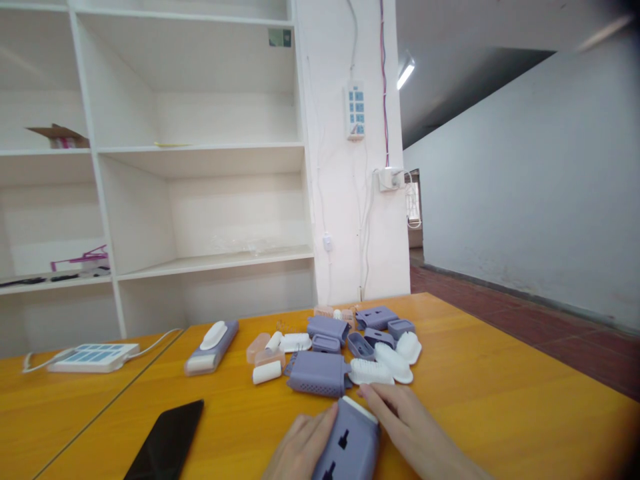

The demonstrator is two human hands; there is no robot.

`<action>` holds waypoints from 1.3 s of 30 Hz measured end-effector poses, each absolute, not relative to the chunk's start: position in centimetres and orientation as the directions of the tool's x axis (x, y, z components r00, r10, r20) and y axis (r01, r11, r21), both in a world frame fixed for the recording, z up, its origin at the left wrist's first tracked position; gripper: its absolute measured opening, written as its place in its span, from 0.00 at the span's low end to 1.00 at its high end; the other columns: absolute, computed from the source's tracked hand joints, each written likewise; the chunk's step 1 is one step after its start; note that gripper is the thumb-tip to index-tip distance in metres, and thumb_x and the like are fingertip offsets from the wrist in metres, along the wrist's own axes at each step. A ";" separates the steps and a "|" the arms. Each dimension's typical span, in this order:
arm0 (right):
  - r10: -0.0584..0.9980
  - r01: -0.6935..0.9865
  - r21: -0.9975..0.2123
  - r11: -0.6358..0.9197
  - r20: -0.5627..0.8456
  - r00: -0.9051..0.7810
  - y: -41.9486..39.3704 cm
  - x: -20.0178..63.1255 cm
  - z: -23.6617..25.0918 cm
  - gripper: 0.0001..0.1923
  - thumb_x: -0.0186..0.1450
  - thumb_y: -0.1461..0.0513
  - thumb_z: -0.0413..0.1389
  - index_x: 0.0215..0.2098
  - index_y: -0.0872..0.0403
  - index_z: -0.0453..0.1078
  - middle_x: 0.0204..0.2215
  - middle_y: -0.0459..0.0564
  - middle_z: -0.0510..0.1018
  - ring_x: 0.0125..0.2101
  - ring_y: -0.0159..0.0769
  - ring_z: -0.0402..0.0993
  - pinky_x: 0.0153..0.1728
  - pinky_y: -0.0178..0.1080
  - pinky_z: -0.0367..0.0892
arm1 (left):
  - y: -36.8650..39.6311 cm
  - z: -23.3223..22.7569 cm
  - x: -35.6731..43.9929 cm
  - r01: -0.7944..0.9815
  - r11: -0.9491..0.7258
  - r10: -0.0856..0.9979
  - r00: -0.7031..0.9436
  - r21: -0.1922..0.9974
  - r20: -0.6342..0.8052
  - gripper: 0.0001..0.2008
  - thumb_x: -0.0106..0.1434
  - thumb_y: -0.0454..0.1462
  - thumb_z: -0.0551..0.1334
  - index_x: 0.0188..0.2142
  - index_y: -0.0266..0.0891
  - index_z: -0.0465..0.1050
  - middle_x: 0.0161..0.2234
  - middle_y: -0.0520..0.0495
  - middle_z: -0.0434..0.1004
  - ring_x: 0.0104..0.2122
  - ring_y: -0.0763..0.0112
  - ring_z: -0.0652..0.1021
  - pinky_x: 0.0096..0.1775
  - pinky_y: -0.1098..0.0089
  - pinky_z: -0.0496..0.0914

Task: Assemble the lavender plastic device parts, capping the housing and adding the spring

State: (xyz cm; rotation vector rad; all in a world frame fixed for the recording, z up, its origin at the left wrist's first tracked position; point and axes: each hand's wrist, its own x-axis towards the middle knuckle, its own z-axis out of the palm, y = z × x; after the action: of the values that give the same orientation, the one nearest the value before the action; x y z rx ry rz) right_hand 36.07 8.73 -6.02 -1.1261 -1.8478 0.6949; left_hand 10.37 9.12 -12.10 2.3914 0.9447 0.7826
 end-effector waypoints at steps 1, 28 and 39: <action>0.894 0.436 -0.782 0.445 0.367 -0.255 8.8 36.0 -6.0 0.25 0.74 0.48 0.49 0.28 0.52 0.75 0.27 0.44 0.79 0.31 0.40 0.72 0.33 0.36 0.63 | 9.1 -12.1 10.4 0.468 -0.662 0.723 0.604 0.586 0.335 0.41 0.64 0.46 0.66 0.71 0.56 0.47 0.66 0.41 0.68 0.55 0.47 0.74 0.60 0.54 0.65; 0.902 0.607 -0.668 0.431 0.335 -0.272 9.3 36.6 -6.8 0.21 0.73 0.45 0.49 0.51 0.47 0.75 0.28 0.45 0.77 0.30 0.41 0.75 0.31 0.39 0.63 | 7.9 -9.0 9.2 0.526 -0.486 0.797 0.594 0.698 0.107 0.40 0.64 0.47 0.65 0.71 0.52 0.52 0.63 0.40 0.71 0.58 0.51 0.73 0.58 0.55 0.69; 0.797 0.483 -0.635 0.603 0.457 -0.394 8.2 36.2 -5.5 0.09 0.72 0.56 0.54 0.45 0.48 0.74 0.43 0.49 0.75 0.46 0.40 0.73 0.49 0.40 0.66 | 9.5 -3.5 5.1 0.734 -0.316 0.949 0.248 0.601 0.196 0.24 0.62 0.34 0.57 0.59 0.38 0.68 0.55 0.37 0.75 0.51 0.59 0.78 0.47 0.60 0.75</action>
State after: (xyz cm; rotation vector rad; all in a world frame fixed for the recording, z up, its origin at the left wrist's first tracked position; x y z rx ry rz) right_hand 36.19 8.22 -5.47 -1.0088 -2.0639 0.5241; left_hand 5.07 9.54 -3.50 2.1396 1.5399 0.7575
